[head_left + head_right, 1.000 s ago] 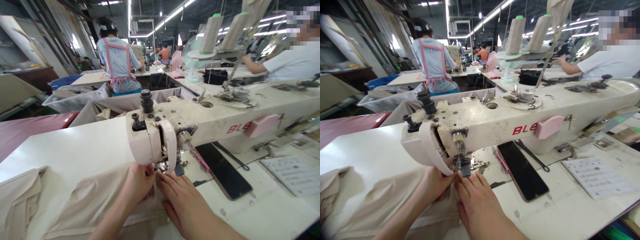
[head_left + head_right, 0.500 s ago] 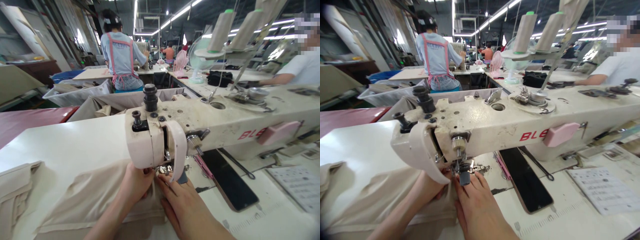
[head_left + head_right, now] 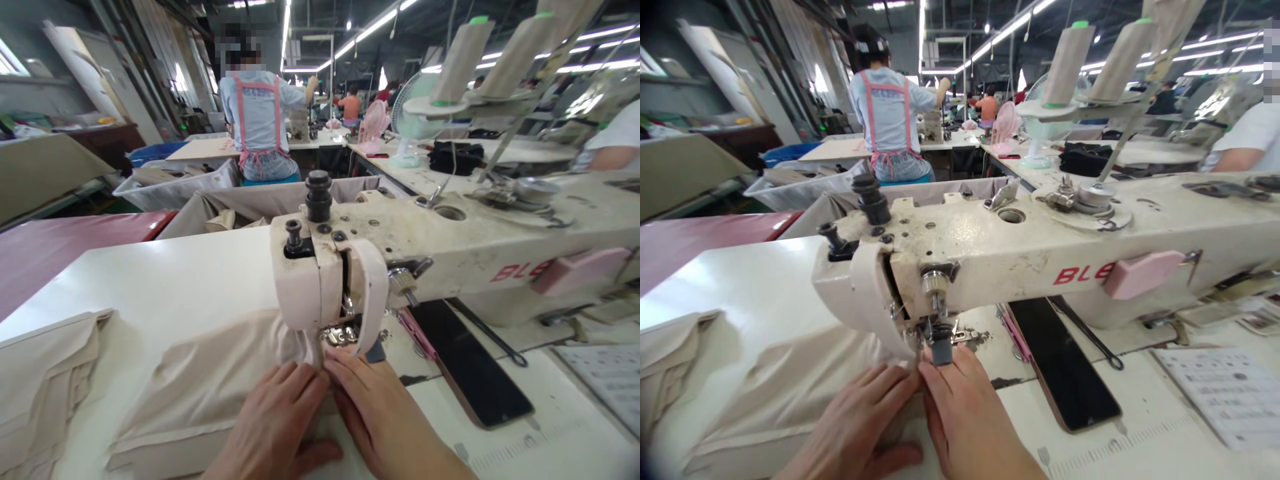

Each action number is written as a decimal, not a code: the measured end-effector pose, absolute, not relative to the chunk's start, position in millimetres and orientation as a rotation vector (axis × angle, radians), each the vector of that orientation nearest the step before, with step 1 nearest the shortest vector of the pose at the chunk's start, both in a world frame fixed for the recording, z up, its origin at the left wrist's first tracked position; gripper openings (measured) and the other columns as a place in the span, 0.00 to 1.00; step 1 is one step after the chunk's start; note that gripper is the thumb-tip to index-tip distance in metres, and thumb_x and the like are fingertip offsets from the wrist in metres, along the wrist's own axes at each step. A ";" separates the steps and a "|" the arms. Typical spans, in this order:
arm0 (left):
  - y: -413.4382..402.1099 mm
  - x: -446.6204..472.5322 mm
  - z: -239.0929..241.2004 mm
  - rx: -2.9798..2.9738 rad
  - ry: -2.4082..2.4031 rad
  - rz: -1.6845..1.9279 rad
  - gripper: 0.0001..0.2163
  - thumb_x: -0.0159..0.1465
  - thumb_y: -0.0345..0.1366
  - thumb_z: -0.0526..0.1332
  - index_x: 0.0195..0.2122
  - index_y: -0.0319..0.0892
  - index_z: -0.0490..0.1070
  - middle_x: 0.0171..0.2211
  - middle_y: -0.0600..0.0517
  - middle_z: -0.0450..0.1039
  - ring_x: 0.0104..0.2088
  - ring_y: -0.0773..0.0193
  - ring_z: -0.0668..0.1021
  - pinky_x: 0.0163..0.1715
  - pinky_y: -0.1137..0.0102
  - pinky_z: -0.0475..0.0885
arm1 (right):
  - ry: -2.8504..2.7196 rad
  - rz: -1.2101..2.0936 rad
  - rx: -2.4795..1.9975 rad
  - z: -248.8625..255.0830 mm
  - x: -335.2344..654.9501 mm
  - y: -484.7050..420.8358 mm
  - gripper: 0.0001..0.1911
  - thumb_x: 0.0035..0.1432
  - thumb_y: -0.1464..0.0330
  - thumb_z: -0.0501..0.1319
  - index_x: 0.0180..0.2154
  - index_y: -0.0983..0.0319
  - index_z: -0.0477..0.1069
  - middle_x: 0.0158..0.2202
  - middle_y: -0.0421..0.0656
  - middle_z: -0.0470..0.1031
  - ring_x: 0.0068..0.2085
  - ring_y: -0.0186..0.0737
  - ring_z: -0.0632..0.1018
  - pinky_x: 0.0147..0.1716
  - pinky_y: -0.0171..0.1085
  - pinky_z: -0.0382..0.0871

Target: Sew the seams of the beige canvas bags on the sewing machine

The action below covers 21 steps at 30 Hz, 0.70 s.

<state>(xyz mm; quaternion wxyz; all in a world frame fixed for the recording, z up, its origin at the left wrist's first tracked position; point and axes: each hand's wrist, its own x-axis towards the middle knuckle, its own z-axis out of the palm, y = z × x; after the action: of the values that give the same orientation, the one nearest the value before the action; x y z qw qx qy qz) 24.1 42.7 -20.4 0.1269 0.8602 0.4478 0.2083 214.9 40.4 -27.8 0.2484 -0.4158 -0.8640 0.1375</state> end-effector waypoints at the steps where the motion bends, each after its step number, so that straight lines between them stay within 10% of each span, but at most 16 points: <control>1: 36.4 23.0 -19.6 2.565 1.241 0.516 0.15 0.63 0.40 0.59 0.50 0.44 0.68 0.40 0.48 0.73 0.37 0.56 0.75 0.37 0.64 0.71 | -2.336 0.394 -1.140 -27.7 215.1 39.3 0.18 0.63 0.76 0.50 0.54 0.67 0.65 0.52 0.53 0.73 0.52 0.54 0.71 0.52 0.56 0.67; 11: 42.0 20.7 -1.0 2.110 1.465 0.401 0.18 0.71 0.37 0.44 0.25 0.41 0.63 0.28 0.52 0.67 0.29 0.65 0.72 0.31 0.70 0.66 | -2.299 0.429 -0.949 -14.0 220.7 13.4 0.20 0.56 0.79 0.53 0.51 0.67 0.66 0.49 0.53 0.72 0.52 0.50 0.70 0.54 0.55 0.66; 21: 19.7 33.0 -23.9 2.744 1.353 0.380 0.20 0.64 0.24 0.49 0.58 0.35 0.61 0.43 0.44 0.74 0.39 0.54 0.76 0.34 0.63 0.76 | -2.543 0.503 -1.031 -16.6 225.2 11.0 0.24 0.59 0.76 0.53 0.58 0.65 0.65 0.56 0.49 0.70 0.58 0.50 0.68 0.60 0.56 0.59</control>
<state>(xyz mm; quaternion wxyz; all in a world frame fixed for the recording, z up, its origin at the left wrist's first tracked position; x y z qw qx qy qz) 33.0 19.7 -23.9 0.0291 0.8897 0.4387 0.1232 225.2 11.0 -16.6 0.1751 -0.3640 -0.8974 0.1775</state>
